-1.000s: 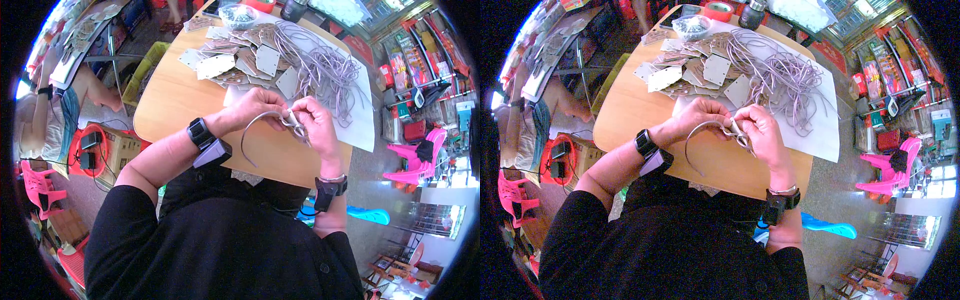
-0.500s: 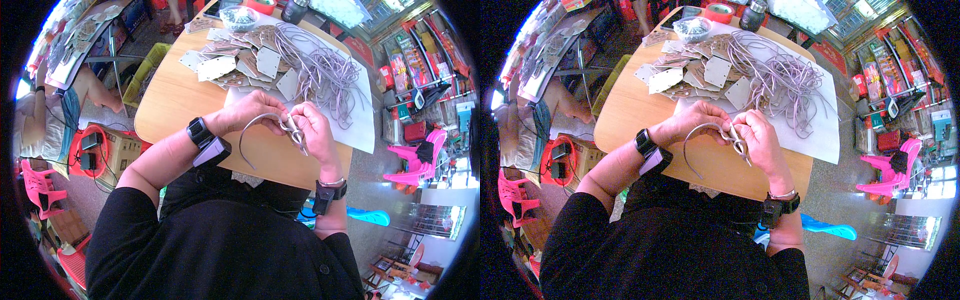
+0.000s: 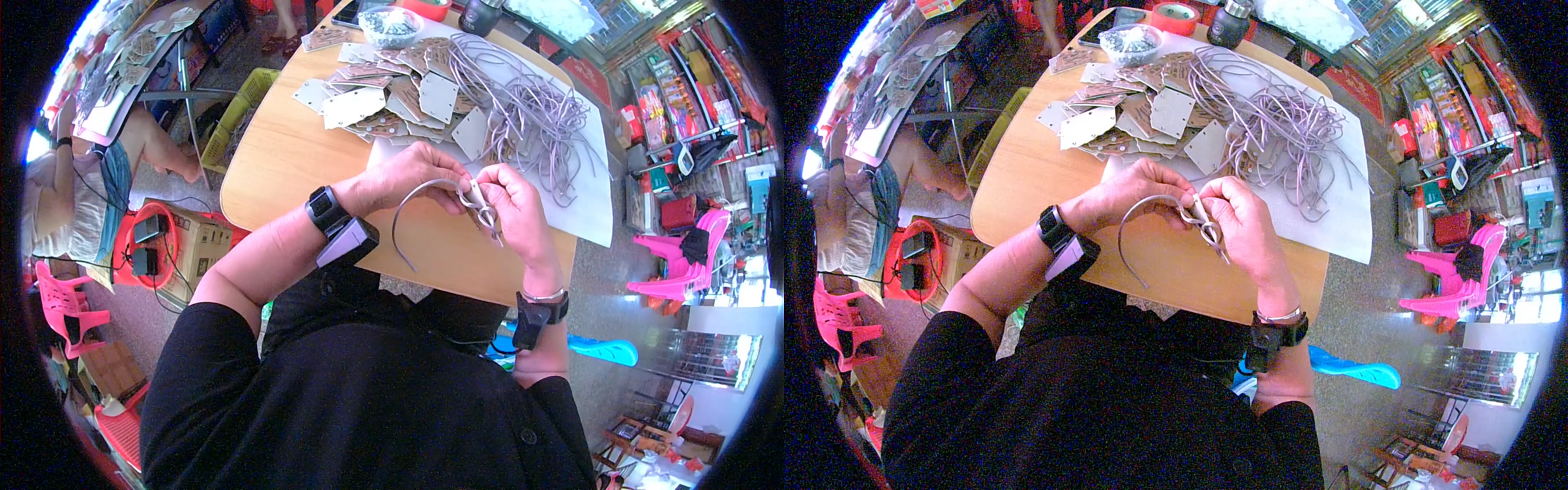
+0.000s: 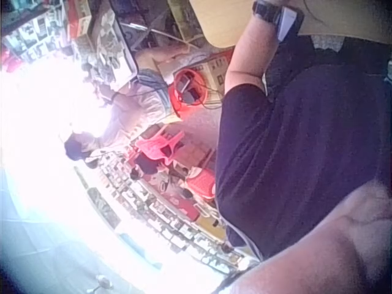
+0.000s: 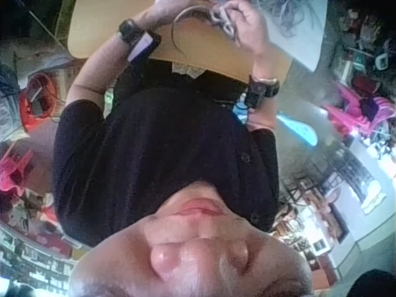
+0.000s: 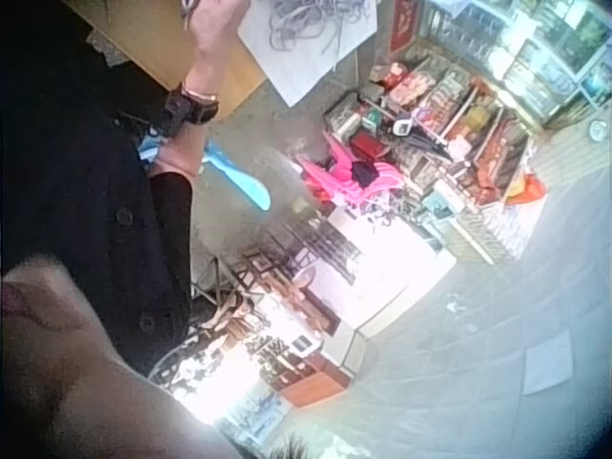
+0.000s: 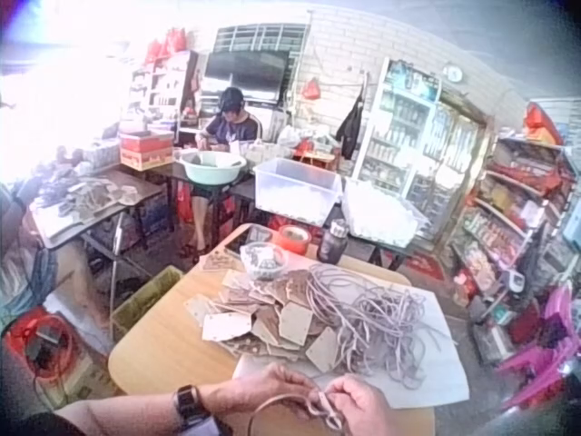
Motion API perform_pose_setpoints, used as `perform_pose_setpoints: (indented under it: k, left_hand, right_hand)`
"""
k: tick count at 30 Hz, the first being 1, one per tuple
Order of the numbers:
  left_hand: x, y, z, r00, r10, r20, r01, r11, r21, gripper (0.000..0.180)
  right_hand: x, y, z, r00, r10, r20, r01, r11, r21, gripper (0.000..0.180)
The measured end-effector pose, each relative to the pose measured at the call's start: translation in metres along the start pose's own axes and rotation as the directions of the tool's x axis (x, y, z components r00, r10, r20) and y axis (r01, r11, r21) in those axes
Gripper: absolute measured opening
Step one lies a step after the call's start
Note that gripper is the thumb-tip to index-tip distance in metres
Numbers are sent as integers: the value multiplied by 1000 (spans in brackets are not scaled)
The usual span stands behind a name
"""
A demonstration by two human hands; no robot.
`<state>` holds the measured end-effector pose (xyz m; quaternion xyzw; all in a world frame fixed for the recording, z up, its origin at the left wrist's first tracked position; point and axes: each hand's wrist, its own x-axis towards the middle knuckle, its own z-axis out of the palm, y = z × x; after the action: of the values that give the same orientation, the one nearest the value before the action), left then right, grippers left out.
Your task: Thread elastic cords through holes in manufacturing tags and loop them together.
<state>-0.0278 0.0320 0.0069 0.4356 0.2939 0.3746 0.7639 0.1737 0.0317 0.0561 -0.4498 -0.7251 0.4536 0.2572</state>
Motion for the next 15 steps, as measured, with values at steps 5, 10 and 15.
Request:
perform_pose_setpoints:
  k: [5, 10, 15]
  left_hand:
    - [0, 2, 0, 1000, -18, -5, 18, 1000, 24, 22]
    - [2, -2, -2, 999, -4, -36, 3, 1000, -30, 20]
    - [3, -2, -2, 995, -1, -105, 3, 1000, 19, 20]
  right_hand:
    - [3, 1, 2, 1000, 6, 27, -5, 1000, -10, 14]
    - [0, -5, 3, 997, 81, 12, -81, 994, 74, 15]
    - [-1, -16, 10, 985, -99, -142, 88, 993, -83, 15]
